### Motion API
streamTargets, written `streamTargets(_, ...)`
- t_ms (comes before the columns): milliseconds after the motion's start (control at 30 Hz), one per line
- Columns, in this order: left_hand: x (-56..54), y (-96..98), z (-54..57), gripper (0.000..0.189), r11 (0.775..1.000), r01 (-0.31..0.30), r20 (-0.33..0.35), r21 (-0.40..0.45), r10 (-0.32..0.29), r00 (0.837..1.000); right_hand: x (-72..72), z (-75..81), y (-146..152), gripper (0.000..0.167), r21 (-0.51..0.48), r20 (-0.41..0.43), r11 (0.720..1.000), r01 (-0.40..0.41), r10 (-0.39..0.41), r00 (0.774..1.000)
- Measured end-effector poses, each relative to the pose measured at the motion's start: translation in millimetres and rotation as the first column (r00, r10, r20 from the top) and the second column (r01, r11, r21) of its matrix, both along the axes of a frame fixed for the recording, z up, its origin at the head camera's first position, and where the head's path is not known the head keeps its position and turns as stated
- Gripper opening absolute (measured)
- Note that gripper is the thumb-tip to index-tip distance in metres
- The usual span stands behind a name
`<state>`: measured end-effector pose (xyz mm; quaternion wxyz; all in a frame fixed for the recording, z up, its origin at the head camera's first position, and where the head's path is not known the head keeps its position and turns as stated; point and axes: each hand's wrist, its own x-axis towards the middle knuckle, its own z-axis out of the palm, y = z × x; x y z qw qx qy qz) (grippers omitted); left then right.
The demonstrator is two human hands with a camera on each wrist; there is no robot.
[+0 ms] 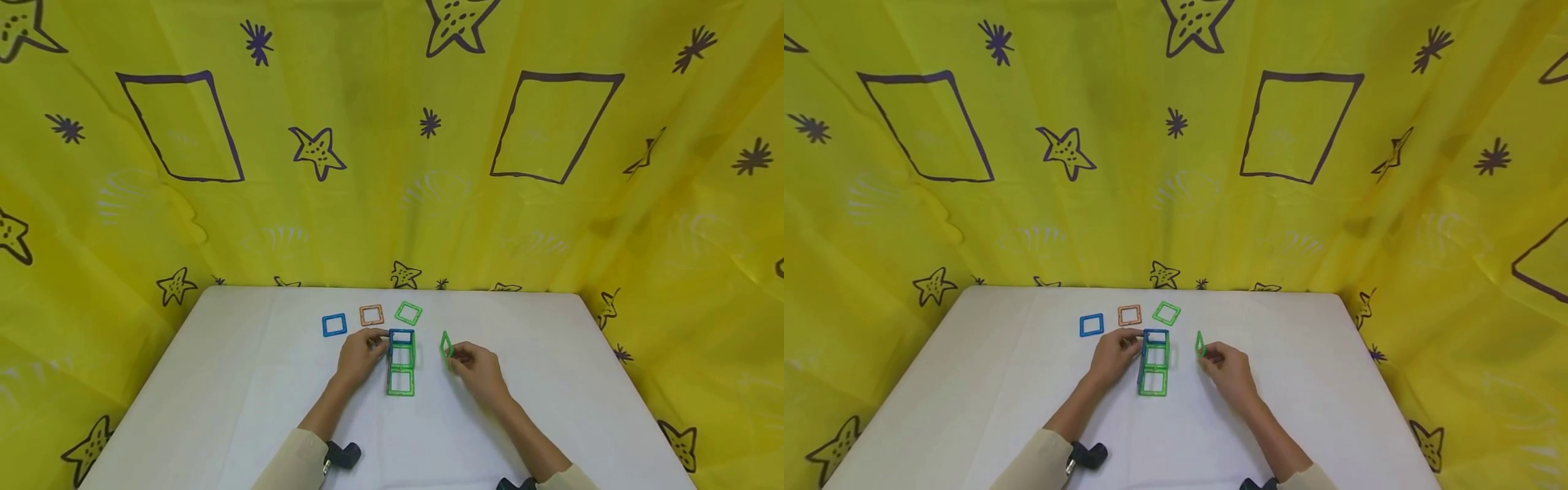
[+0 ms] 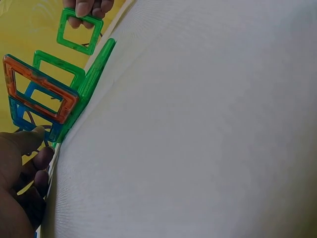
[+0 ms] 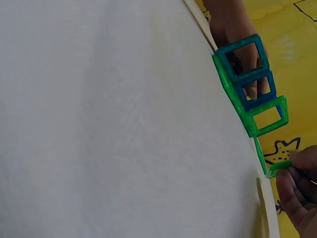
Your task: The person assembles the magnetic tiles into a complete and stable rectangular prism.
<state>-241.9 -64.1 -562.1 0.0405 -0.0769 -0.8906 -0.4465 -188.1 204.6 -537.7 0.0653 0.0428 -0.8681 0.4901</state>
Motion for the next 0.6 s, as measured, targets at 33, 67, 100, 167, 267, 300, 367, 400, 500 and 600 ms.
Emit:
streamTargets(33, 0.3, 0.3, 0.2, 0.021, 1.000, 0.000, -0.002, -0.001, 0.000, 1.000, 1.8, -0.6, -0.7, 0.011, -0.002, 0.002, 1.000, -0.002, 0.002, 1.000)
streamTargets(67, 0.6, 0.5, 0.4, 0.021, 1.000, 0.000, -0.003, -0.002, 0.000, 1.000, 3.5, -1.5, -1.3, 0.011, -0.001, 0.003, 1.000, -0.004, 0.004, 1.000)
streamTargets(100, 1.0, 0.7, 0.6, 0.021, 1.000, 0.000, -0.004, -0.003, 0.000, 1.000, 5.3, -2.3, -1.9, 0.011, -0.002, 0.005, 1.000, -0.007, 0.007, 1.000)
streamTargets(167, 1.2, 0.9, 0.2, 0.021, 1.000, 0.001, -0.001, -0.004, -0.001, 1.000, 8.6, -2.7, -3.5, 0.011, -0.001, 0.010, 1.000, -0.007, 0.007, 1.000)
streamTargets(267, 1.3, 1.0, -1.2, 0.021, 1.000, 0.000, 0.005, -0.002, 0.000, 1.000, 12.8, -3.6, -5.1, 0.012, 0.000, 0.021, 1.000, -0.007, 0.007, 1.000)
streamTargets(300, 1.2, 1.1, -1.8, 0.021, 1.000, 0.000, 0.006, -0.003, 0.000, 1.000, 14.2, -3.4, -5.7, 0.012, -0.002, 0.023, 1.000, -0.008, 0.008, 1.000)
streamTargets(367, 1.0, 1.1, -2.7, 0.021, 1.000, 0.002, 0.005, -0.005, -0.002, 1.000, 16.7, -3.1, -6.9, 0.012, -0.004, 0.012, 1.000, -0.015, 0.015, 1.000)
streamTargets(400, 0.8, 1.2, -2.9, 0.021, 1.000, 0.003, 0.006, -0.006, -0.003, 1.000, 17.8, -2.8, -7.7, 0.013, -0.008, 0.007, 1.000, -0.017, 0.018, 1.000)
streamTargets(500, 0.5, 1.2, -3.2, 0.022, 1.000, 0.004, 0.006, -0.012, -0.004, 1.000, 21.9, -1.5, -10.8, 0.014, -0.024, -0.013, 0.999, -0.027, 0.026, 1.000)
streamTargets(600, 0.6, 0.8, -3.4, 0.022, 1.000, 0.001, 0.003, -0.021, -0.001, 1.000, 26.1, -1.2, -14.4, 0.014, -0.041, -0.032, 0.999, -0.034, 0.033, 0.999)
